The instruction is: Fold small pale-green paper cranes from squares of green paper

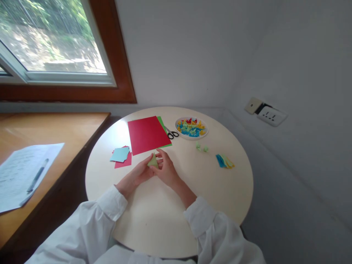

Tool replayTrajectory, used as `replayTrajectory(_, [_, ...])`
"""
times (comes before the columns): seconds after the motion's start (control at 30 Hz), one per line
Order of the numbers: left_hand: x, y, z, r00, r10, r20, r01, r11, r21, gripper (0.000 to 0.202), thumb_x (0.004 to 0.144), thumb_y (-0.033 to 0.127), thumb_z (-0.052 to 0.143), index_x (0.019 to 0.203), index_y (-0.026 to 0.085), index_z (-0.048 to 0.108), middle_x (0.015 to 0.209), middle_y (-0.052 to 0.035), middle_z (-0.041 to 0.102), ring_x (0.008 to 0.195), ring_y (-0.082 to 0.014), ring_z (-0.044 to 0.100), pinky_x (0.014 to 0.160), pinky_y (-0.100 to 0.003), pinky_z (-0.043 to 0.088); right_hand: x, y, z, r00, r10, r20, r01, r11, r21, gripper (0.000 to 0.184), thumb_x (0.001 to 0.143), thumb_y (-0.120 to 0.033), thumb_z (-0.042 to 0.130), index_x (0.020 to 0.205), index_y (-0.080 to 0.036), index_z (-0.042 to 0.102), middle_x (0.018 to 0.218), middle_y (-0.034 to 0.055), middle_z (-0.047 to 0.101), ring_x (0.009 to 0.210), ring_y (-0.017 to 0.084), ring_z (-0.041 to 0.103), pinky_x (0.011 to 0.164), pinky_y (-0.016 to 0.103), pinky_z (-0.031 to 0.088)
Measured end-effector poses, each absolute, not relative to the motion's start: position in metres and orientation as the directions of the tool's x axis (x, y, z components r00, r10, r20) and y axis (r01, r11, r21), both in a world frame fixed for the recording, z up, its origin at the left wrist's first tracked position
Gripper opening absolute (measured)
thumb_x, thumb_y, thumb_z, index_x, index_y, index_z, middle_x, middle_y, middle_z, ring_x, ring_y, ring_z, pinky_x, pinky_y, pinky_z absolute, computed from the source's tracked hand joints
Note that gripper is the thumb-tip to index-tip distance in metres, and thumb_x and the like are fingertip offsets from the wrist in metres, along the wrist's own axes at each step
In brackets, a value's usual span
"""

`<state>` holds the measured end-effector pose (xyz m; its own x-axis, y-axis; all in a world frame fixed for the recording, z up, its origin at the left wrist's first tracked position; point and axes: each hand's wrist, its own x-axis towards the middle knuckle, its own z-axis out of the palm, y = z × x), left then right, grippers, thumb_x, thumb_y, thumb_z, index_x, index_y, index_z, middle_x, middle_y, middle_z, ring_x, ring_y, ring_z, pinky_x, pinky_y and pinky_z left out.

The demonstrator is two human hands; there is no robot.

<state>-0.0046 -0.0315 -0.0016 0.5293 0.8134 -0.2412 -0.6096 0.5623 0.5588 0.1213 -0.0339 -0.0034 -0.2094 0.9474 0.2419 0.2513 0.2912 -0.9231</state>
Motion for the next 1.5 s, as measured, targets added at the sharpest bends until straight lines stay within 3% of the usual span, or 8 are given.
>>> replayTrajectory(0.4, [-0.005, -0.028, -0.007, 0.518, 0.82, -0.242, -0.635, 0.558, 0.534, 0.031, 0.089, 0.037, 0.044, 0.092, 0.01, 0.06, 0.084, -0.012, 0.066, 0.082, -0.0222, 0.064, 0.077, -0.032, 0.046, 0.121, -0.034, -0.014, -0.249, 0.934, 0.255, 0.253, 0.317, -0.914, 0.065, 0.067, -0.014, 0.065, 0.126, -0.027, 0.04, 0.112, 0.0075, 0.054, 0.089, 0.017, 0.059, 0.073, 0.032, 0.055])
replayTrajectory(0.73, [-0.009, -0.028, -0.007, 0.547, 0.799, -0.25, -0.589, 0.579, 0.564, 0.03, 0.09, 0.03, 0.043, 0.108, 0.011, 0.058, 0.09, -0.0121, 0.068, 0.076, -0.0181, 0.065, 0.072, -0.029, 0.047, 0.125, -0.033, -0.017, -0.225, 0.928, 0.296, 0.185, 0.339, -0.922, 0.053, 0.074, -0.019, 0.057, 0.125, -0.026, 0.04, 0.108, 0.007, 0.056, 0.088, 0.016, 0.061, 0.075, 0.032, 0.055])
replayTrajectory(0.87, [-0.011, -0.028, -0.007, 0.537, 0.81, -0.235, -0.597, 0.562, 0.572, 0.029, 0.086, 0.024, 0.049, 0.112, 0.014, 0.056, 0.095, -0.011, 0.067, 0.082, -0.0198, 0.065, 0.075, -0.032, 0.048, 0.126, -0.032, -0.018, -0.193, 0.927, 0.321, 0.223, 0.36, -0.906, 0.049, 0.076, -0.02, 0.054, 0.123, -0.024, 0.042, 0.106, 0.0073, 0.058, 0.085, 0.015, 0.061, 0.074, 0.031, 0.054])
replayTrajectory(1.03, [-0.013, -0.029, -0.006, 0.496, 0.84, -0.22, -0.597, 0.514, 0.616, 0.034, 0.079, 0.013, 0.05, 0.113, 0.015, 0.056, 0.098, -0.0093, 0.066, 0.082, -0.0185, 0.064, 0.077, -0.034, 0.049, 0.129, -0.029, -0.02, -0.125, 0.942, 0.312, 0.272, 0.335, -0.902, 0.045, 0.076, -0.021, 0.052, 0.121, -0.02, 0.046, 0.1, 0.0076, 0.059, 0.085, 0.016, 0.059, 0.068, 0.028, 0.053])
replayTrajectory(1.3, [-0.013, -0.035, -0.002, 0.447, 0.867, -0.221, -0.481, 0.441, 0.757, 0.051, 0.071, 0.004, 0.058, 0.119, 0.021, 0.053, 0.119, -0.0102, 0.06, 0.099, -0.0209, 0.061, 0.082, -0.031, 0.048, 0.134, -0.024, -0.022, -0.06, 0.973, 0.222, 0.224, 0.229, -0.947, 0.036, 0.074, -0.026, 0.056, 0.109, -0.018, 0.054, 0.084, 0.0038, 0.061, 0.07, 0.015, 0.057, 0.061, 0.027, 0.048])
replayTrajectory(1.5, [-0.017, -0.035, 0.002, 0.417, 0.877, -0.238, -0.41, 0.415, 0.812, 0.055, 0.069, 0.008, 0.065, 0.121, 0.023, 0.053, 0.106, -0.007, 0.062, 0.084, -0.0155, 0.063, 0.076, -0.03, 0.05, 0.136, -0.022, -0.025, -0.057, 0.974, 0.217, 0.124, 0.223, -0.967, 0.031, 0.074, -0.025, 0.056, 0.104, -0.019, 0.056, 0.081, 0.0028, 0.064, 0.068, 0.015, 0.06, 0.061, 0.027, 0.048])
